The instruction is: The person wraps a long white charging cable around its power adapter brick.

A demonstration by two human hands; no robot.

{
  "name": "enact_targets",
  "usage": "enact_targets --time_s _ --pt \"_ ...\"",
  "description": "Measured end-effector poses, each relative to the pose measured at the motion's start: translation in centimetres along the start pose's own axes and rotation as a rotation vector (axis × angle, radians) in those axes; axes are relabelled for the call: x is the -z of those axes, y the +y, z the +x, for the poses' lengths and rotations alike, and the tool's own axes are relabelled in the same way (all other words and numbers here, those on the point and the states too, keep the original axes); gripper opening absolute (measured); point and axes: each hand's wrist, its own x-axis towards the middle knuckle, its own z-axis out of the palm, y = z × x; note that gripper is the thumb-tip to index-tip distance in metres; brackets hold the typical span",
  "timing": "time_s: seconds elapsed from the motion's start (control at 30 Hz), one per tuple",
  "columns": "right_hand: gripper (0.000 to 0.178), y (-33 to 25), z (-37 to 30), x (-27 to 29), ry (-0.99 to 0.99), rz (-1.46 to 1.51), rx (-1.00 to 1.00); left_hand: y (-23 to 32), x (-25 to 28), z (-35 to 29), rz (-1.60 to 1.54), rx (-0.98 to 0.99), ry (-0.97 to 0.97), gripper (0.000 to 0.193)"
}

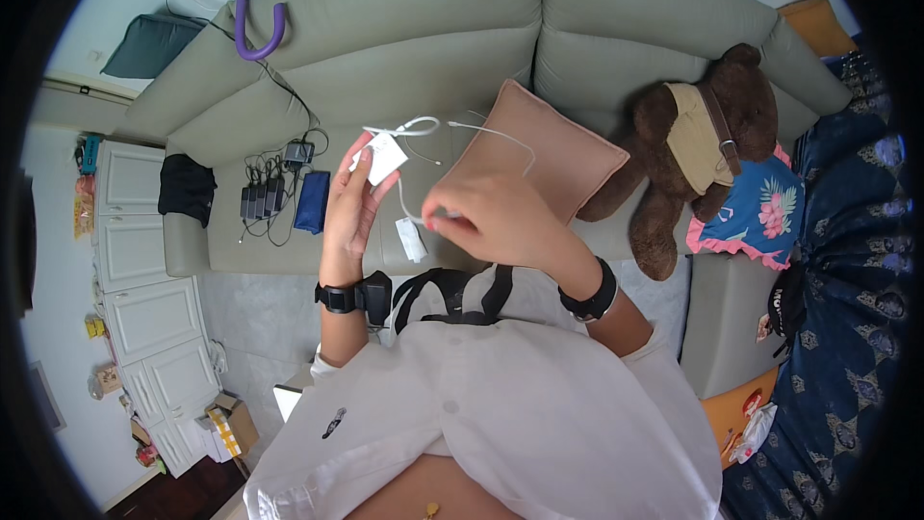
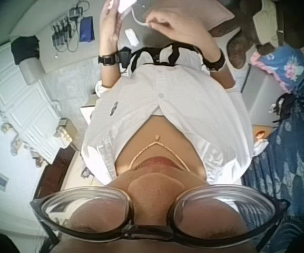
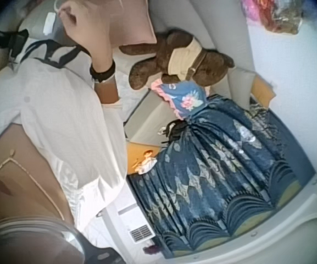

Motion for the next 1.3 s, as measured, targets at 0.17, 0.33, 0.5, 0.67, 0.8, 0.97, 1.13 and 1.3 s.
enact_targets --time_s 0.17,0.33,0.5,0.67,0.8,0.97,1.13,1.3 --pt "0.01 8.3 -1.8 -2.2 -0.189 0.02 -0.132 1.1 1.1 0.4 -0.025 0.13 -0.168 0.033" --pt "0.009 12.6 -0.9 -2.0 -0.066 0.028 -0.355 2.2 -0.9 -0.9 0.182 0.006 -0.309 0.028" --pt "0.013 13.0 -0.1 -0.2 0.388 0.552 -0.296 2.9 -0.3 -1.2 0.405 0.02 -0.232 0.026" --pt "0.015 11.0 -1.2 1.9 0.306 0.605 -0.201 3.6 0.1 -1.0 0.747 -0.149 -0.015 0.029" --pt "0.021 10.0 -1.3 2.5 0.252 0.134 0.059 2.8 0.9 0.0 0.717 -0.268 0.115 0.029" --pt "0.025 7.6 -1.6 2.8 0.134 1.079 -0.26 0.8 1.8 0.6 0.256 -0.097 0.036 0.032" --pt "0.028 6.3 -1.7 1.9 0.048 1.196 -0.187 -2.8 1.9 0.8 -0.32 0.326 -0.042 0.044" --pt "0.024 3.8 -1.9 0.6 -0.341 1.071 -0.115 -2.7 0.0 0.5 -0.476 0.374 -0.277 0.043"
